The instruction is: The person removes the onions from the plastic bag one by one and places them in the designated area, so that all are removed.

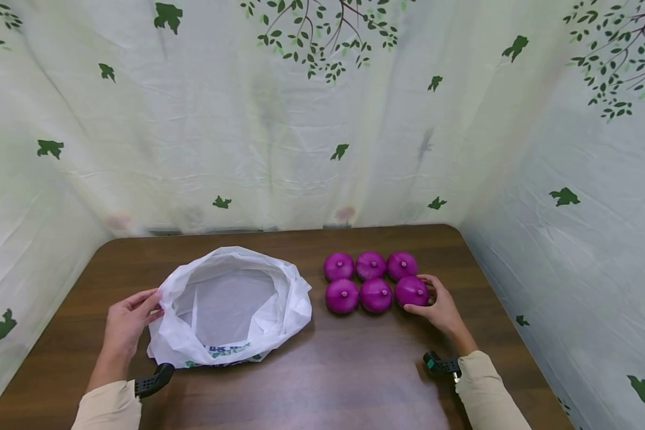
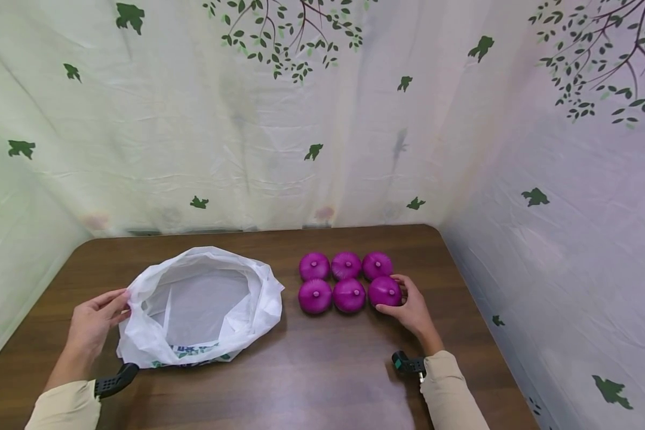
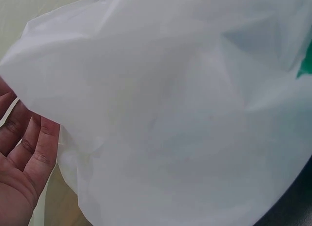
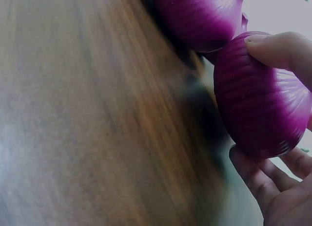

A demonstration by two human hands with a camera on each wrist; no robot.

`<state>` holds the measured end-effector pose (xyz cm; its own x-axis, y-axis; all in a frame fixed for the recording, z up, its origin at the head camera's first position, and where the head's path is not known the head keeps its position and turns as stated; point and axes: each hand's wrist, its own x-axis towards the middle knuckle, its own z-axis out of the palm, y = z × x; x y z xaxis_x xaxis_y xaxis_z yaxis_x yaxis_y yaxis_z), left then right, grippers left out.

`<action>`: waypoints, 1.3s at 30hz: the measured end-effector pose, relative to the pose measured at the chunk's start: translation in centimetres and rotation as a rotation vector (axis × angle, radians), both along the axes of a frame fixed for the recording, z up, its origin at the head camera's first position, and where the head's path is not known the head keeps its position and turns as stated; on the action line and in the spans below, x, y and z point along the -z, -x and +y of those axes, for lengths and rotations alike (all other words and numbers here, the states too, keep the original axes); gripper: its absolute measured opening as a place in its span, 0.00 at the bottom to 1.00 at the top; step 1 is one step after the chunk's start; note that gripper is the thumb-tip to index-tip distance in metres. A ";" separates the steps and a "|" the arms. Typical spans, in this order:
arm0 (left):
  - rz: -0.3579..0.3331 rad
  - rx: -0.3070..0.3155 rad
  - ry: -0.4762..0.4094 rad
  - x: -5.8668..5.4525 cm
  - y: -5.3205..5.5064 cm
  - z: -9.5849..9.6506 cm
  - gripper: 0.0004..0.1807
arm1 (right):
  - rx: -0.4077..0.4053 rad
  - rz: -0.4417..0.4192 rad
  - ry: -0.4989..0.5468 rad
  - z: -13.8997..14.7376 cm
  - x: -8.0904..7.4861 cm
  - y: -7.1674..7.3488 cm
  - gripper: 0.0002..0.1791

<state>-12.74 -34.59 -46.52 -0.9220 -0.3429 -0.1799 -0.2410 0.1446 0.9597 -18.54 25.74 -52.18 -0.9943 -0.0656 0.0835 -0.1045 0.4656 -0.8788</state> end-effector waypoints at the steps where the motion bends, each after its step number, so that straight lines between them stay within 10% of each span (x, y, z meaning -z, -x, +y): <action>1: 0.002 -0.001 -0.003 0.0 0.0 0.0 0.08 | 0.003 -0.006 0.005 0.0 0.1 0.0 0.41; 39: -0.007 0.055 -0.017 0.2 0.2 -1.1 0.10 | -0.010 -0.066 0.127 1.2 1.1 -1.0 0.41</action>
<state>-12.98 -35.68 -46.73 -0.9380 -0.2888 -0.1915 -0.2397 0.1419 0.9604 -17.53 26.96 -53.30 -0.9973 -0.0686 0.0266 -0.0491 0.3494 -0.9357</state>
